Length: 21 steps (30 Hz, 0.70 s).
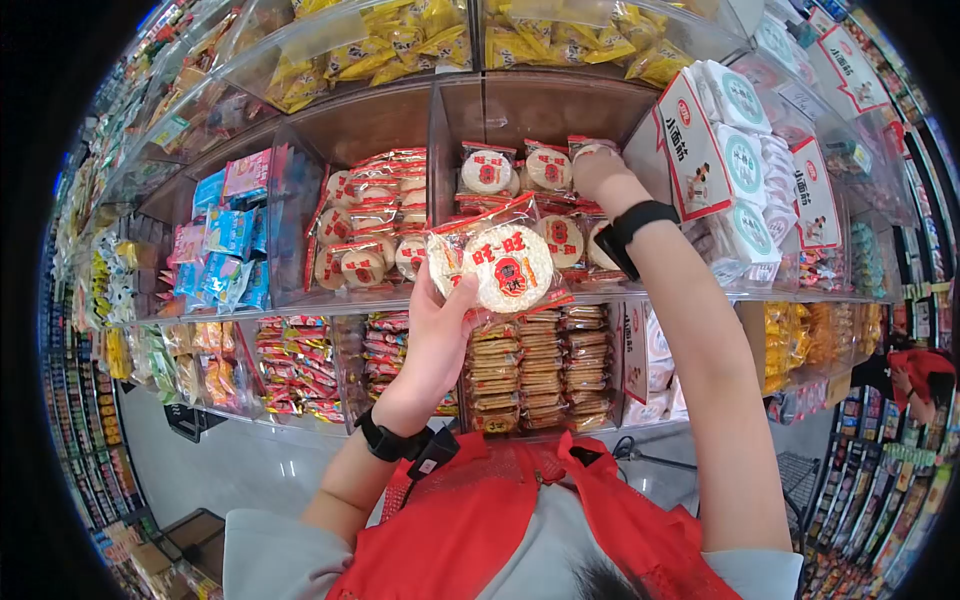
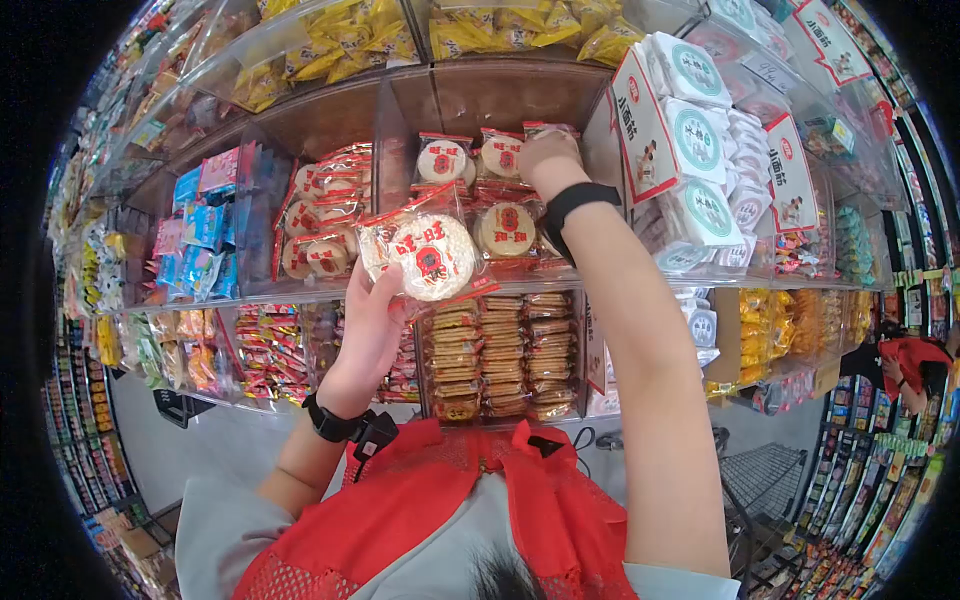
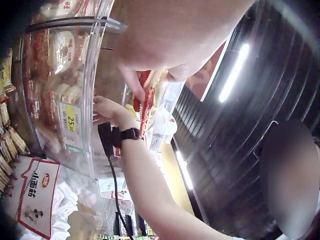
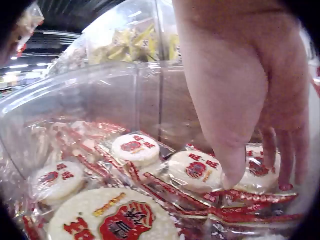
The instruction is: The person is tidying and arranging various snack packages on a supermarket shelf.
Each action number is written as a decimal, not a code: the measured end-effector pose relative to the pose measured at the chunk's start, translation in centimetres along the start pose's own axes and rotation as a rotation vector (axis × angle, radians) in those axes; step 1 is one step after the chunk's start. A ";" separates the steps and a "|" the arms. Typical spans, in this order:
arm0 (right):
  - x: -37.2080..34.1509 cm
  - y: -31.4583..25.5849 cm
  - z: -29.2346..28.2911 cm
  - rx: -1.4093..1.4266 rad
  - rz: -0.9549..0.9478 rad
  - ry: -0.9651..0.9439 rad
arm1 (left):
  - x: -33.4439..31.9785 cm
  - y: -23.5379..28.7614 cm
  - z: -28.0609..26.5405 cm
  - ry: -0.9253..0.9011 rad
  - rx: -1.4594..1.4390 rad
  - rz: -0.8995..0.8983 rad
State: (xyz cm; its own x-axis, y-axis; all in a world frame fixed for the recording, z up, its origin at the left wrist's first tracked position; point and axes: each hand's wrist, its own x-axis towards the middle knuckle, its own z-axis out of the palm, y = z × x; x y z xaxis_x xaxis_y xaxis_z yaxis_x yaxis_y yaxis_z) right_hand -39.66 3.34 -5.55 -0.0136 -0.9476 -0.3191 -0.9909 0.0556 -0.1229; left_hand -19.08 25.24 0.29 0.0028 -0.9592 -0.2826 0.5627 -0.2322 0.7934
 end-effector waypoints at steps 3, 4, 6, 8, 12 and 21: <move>0.2 0.7 -1.7 -0.113 -0.055 -0.094 | 0.2 0.0 0.1 0.011 0.014 -0.012; 0.2 1.3 -1.9 -0.364 -0.231 -0.067 | 0.3 -0.1 0.2 0.015 0.012 -0.019; 0.4 1.6 -3.1 -0.277 -0.230 -0.106 | 0.7 -0.2 0.4 0.024 0.029 -0.026; 0.0 0.6 -4.7 -0.194 -0.193 -0.103 | 1.1 -0.2 0.7 0.016 0.020 -0.020; -12.0 -2.5 -8.0 0.775 -0.453 -0.233 | 1.7 -0.9 1.2 0.011 0.058 0.040; -15.4 1.0 -7.3 0.852 -0.518 -0.095 | 2.3 -1.4 2.9 0.013 -0.006 0.185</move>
State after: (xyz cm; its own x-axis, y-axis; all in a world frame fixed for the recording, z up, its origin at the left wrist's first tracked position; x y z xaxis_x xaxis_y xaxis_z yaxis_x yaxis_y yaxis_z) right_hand -41.39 15.70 6.16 0.4400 -0.8918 -0.1048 -0.4443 -0.1148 -0.8885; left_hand -22.30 22.90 0.09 0.1177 -0.9832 -0.1392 0.5564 -0.0508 0.8294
